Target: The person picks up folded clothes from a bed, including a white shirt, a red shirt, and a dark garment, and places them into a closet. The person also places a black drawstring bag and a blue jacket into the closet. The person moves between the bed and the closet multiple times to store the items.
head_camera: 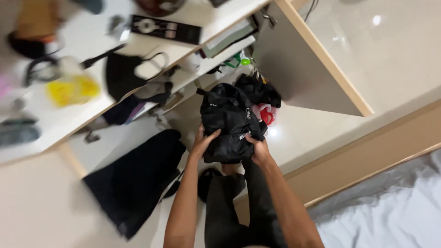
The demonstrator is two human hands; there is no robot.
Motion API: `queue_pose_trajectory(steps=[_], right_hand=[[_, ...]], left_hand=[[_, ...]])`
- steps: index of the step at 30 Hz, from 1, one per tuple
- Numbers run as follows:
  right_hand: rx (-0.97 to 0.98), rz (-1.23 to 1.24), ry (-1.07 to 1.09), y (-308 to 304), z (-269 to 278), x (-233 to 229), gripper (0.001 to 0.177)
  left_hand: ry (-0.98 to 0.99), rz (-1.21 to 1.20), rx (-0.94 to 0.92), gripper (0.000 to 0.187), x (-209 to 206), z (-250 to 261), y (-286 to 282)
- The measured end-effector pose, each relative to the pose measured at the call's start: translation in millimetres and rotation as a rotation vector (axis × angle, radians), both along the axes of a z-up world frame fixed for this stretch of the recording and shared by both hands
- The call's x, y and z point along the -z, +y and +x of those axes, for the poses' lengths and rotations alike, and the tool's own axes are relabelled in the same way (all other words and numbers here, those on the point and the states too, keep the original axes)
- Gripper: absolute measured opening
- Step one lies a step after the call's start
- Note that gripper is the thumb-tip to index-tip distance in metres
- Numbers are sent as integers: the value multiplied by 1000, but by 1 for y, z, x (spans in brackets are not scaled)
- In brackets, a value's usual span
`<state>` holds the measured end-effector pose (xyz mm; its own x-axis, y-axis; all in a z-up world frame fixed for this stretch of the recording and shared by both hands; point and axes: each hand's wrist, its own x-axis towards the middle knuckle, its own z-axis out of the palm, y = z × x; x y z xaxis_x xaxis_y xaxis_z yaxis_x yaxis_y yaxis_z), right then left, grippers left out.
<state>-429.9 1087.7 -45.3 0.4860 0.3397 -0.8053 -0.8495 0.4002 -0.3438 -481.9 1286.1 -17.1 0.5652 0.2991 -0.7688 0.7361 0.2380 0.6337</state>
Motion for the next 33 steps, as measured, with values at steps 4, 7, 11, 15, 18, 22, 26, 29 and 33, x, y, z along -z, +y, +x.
queue_pose_trajectory(steps=[4,7,11,15,18,22,26,29,33], right_hand=[[92,19,-68,7,4,115,31],[119,-22,-37,31,24,130,31],[187,-8,157,61,33,169,34],[245,141,20,85,4,290,30],[235,192,81,108,4,340,28],[258,295,-28,136,-3,401,31],[286,414,-28,155,-10,433,34],[277,449,131,168,-33,473,34],[265,525,118,198,-36,475,37]], left_hand=[[-48,62,93,92,102,26,22],[-84,46,114,85,175,31,50],[-145,-158,-78,72,336,4,125],[-259,-201,-249,66,403,13,159],[-323,38,-114,65,390,36,165],[-371,251,50,62,378,50,165],[-281,439,173,61,384,37,176],[-262,494,273,63,363,25,172],[-315,501,275,68,331,14,173]])
